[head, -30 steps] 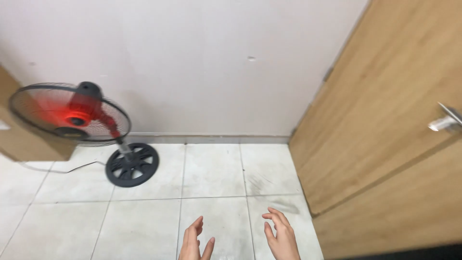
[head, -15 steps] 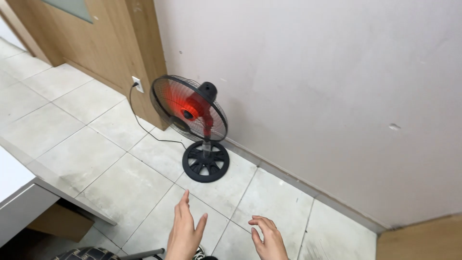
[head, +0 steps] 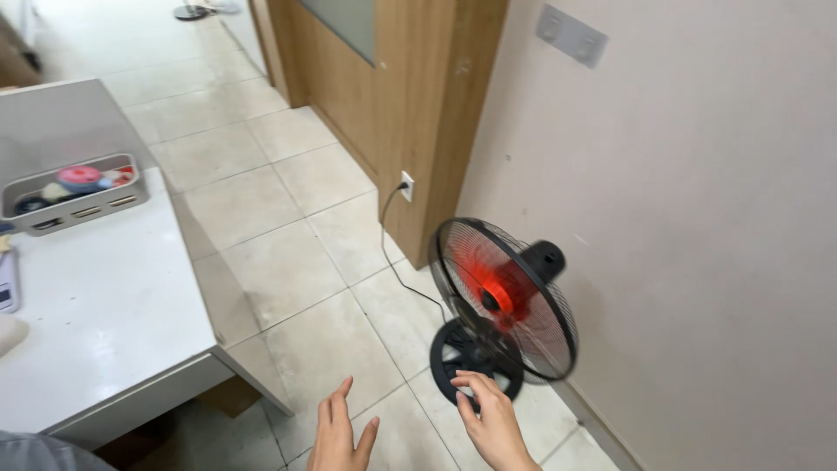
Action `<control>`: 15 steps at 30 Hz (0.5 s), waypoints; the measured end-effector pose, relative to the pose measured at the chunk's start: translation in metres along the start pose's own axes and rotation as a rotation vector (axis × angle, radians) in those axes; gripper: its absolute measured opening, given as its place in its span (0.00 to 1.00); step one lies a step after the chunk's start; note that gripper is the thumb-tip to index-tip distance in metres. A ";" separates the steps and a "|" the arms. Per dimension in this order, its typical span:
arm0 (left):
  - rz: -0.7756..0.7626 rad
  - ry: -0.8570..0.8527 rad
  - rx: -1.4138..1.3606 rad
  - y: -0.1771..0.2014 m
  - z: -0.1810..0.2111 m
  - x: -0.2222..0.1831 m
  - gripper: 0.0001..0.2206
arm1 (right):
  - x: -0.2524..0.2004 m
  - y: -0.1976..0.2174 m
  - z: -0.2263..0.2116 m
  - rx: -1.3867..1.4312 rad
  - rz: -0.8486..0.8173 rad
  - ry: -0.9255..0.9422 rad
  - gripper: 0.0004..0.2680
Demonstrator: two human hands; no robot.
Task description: Moving packaged items from a display shelf to a production workbench.
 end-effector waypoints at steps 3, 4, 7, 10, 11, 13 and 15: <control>0.040 0.063 -0.011 0.008 -0.031 0.034 0.37 | 0.059 -0.025 -0.022 0.008 -0.099 0.076 0.07; 0.060 0.091 -0.001 0.013 -0.038 0.051 0.37 | 0.081 -0.032 -0.029 0.021 -0.139 -0.007 0.08; 0.114 0.164 -0.007 0.035 -0.050 0.105 0.37 | 0.149 -0.058 -0.037 0.041 -0.191 0.012 0.08; 0.214 0.133 -0.051 0.034 -0.079 0.164 0.37 | 0.220 -0.076 -0.048 0.011 -0.231 0.101 0.08; 0.290 0.053 -0.067 0.034 -0.091 0.187 0.38 | 0.248 -0.082 -0.055 -0.017 -0.257 0.100 0.09; 0.308 0.078 -0.111 0.053 -0.067 0.228 0.39 | 0.296 -0.096 -0.055 -0.014 -0.289 0.144 0.08; 0.317 0.108 -0.145 0.068 -0.056 0.260 0.41 | 0.340 -0.114 -0.057 0.001 -0.324 0.177 0.08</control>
Point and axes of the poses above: each hand's wrist, its own x-axis towards the middle knuckle, its own y-axis out of the back of the hand, z = x × y, the point moved 2 cm from there along x, towards the middle knuckle, and after that the axes turned 9 degrees about -y, right-handed, at the moved point
